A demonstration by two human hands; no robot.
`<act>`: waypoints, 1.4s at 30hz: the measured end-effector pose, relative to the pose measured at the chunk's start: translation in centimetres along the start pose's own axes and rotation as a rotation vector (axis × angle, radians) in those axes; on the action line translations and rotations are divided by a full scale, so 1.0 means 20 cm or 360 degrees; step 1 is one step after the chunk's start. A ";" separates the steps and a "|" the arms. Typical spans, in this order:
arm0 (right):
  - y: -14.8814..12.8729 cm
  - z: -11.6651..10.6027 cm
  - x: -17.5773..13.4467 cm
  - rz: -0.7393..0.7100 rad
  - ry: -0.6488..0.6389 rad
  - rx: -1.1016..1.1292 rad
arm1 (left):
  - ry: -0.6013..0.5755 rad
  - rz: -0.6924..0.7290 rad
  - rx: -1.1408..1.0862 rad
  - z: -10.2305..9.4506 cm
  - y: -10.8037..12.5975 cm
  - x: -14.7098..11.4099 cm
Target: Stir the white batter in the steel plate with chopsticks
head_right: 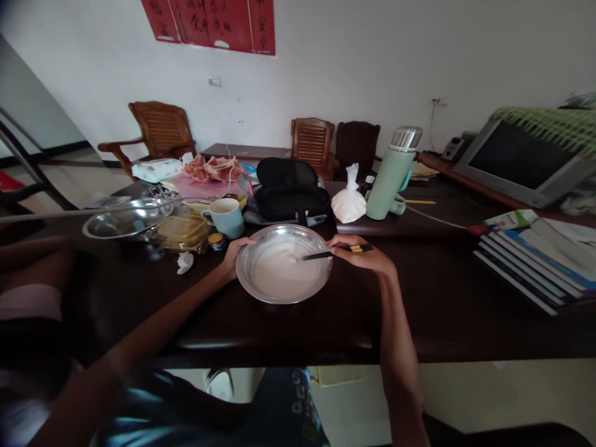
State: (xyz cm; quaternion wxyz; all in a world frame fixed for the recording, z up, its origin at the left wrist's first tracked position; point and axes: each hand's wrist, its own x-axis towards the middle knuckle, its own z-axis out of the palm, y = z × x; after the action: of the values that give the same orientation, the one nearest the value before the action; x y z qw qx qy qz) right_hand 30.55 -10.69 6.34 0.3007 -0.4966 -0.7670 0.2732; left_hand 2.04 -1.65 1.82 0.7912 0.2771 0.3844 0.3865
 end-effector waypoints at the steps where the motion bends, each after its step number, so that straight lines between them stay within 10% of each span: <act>1: 0.00 0.00 0.00 -0.0009 -0.0070 0.0033 | 0.0002 0.0001 0.0009 0.00 0.00 0.00; 8: -0.01 0.00 0.01 -0.0075 0.0030 0.0001 | -0.0016 -0.0016 -0.0024 -0.02 0.00 0.02; 13: 0.00 0.01 0.01 -0.0148 -0.0259 0.0068 | 0.0044 -0.0003 0.0026 -0.02 0.00 0.02; 18: 0.01 0.00 0.01 -0.0103 0.0032 -0.0025 | -0.0003 0.0010 0.0003 -0.01 0.00 0.02; 31: -0.01 -0.03 -0.02 -0.0086 -0.0306 0.0148 | 0.0055 -0.0018 0.0069 -0.02 0.00 0.02; 36: -0.01 -0.02 0.00 -0.0055 -0.0057 0.0039 | 0.0079 0.0007 0.0049 0.00 0.00 0.01; 42: -0.03 -0.01 0.00 -0.0132 -0.0319 0.0122 | 0.0098 -0.0052 0.0074 -0.01 0.01 0.01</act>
State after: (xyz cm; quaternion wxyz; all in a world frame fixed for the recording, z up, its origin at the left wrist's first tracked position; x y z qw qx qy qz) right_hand 30.31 -10.89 6.92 0.2523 -0.4228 -0.8020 0.3380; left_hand 1.95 -1.36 1.71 0.7786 0.2772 0.4219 0.3727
